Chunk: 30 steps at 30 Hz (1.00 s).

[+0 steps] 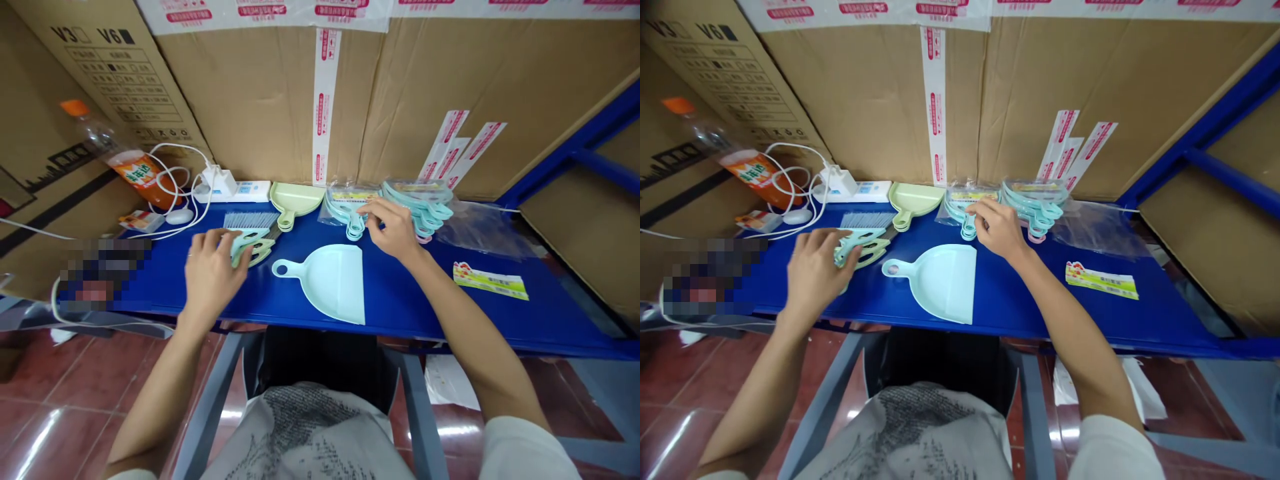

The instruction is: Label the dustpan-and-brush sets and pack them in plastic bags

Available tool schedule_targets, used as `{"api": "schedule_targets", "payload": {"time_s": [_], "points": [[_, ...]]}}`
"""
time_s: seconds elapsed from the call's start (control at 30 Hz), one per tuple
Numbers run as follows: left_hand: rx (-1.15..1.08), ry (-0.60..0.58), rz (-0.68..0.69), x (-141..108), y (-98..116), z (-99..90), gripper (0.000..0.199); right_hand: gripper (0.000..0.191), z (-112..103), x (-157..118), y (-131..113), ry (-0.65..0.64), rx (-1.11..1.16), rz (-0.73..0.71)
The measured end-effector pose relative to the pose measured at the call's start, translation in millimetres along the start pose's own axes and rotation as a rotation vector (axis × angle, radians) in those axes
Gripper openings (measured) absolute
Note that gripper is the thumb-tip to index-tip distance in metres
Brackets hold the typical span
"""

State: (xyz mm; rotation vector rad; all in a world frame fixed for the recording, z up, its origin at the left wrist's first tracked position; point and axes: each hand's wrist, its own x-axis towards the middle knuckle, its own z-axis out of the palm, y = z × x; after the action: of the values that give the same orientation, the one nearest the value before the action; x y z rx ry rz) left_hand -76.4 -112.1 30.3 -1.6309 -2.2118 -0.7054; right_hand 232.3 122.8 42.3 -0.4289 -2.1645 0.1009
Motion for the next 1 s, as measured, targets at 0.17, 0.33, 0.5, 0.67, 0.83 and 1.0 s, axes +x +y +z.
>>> {"api": "schedule_targets", "payload": {"time_s": [0.17, 0.33, 0.5, 0.67, 0.83, 1.0], "points": [[0.246, -0.289, -0.345, 4, -26, -9.3, 0.052, 0.032, -6, -1, 7, -0.002, -0.076, -0.016], [0.211, -0.006, -0.243, 7, -41, -15.0, 0.039, 0.028, -15, -1, 8, -0.259, -0.068, 0.053], [0.045, 0.311, -0.121, 3, -60, -36.5, 0.029, 0.036, -11, -5, 7, -0.481, -0.191, 0.039], [-0.033, 0.518, -0.154, -10, -51, -54.4, 0.021, 0.018, -2, -7, 11, -0.504, -0.253, 0.040], [-0.211, 0.564, -0.137, -14, -29, -55.7, 0.017, 0.024, 2, -7, 9, -0.540, -0.296, 0.052], [-0.576, 0.461, -0.046, -16, -4, -49.4, 0.015, 0.023, 7, -8, 6, -0.556, -0.274, 0.053]]}}
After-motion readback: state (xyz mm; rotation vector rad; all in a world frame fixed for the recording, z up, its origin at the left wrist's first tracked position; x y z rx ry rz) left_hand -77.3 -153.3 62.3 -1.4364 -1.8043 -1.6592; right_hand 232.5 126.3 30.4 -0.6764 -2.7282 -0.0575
